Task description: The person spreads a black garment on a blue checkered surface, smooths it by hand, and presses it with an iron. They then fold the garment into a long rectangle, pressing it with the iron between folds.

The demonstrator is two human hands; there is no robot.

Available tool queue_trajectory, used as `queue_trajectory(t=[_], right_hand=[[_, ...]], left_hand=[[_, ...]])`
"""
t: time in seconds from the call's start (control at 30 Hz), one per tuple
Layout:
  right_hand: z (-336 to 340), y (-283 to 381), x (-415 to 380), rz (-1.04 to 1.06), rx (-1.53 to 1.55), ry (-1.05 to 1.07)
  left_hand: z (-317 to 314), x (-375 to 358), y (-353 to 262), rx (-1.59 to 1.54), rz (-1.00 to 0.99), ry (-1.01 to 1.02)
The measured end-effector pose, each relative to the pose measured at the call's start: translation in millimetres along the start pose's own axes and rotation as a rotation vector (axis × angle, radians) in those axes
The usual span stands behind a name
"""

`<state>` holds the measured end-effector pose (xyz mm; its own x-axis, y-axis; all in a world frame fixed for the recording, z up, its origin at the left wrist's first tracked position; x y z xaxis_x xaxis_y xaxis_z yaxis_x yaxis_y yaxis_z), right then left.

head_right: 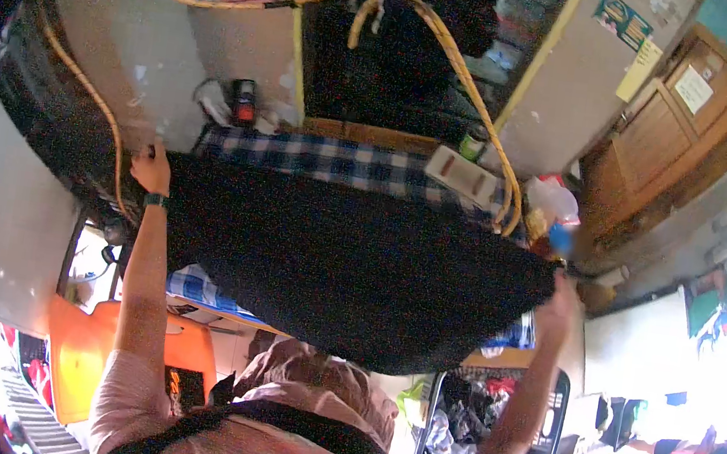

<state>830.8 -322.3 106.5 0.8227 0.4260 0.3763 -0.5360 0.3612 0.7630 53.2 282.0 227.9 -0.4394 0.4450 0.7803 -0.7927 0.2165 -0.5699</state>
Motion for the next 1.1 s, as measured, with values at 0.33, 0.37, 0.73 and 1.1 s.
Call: queue_trajectory(t=[0.33, 0.37, 0.73, 1.1], right_hand=[[-81.2, -52.2, -86.0, -0.591, 0.533, -0.02], [-75.9, -48.5, -82.5, -0.462, 0.396, 0.017], [-87.7, -24.5, -107.9, -0.14, -0.213, 0.033], [50.4, 54.0, -93.2, 0.052, -0.053, 0.097]], left_hand=[[-53.0, -146.5, 163.3, -0.048, -0.079, 0.81], [-47.6, -147.0, 167.5, -0.046, -0.076, 0.816], [-13.3, -156.3, 202.7, -0.125, -0.039, 0.739], [37.1, -138.3, 169.6, 0.1, 0.056, 0.554]])
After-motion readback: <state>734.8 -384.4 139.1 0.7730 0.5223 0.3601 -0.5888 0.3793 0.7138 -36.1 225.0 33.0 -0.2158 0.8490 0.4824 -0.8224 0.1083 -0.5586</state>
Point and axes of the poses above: each hand's wrist, its own x-axis towards the middle knuckle, its own z-axis out of the back of the hand, y = z × x, the point moved 7 cm from there along x, towards the middle knuckle, and after that the axes turned 9 degrees about -y, right-handed, at the moved point
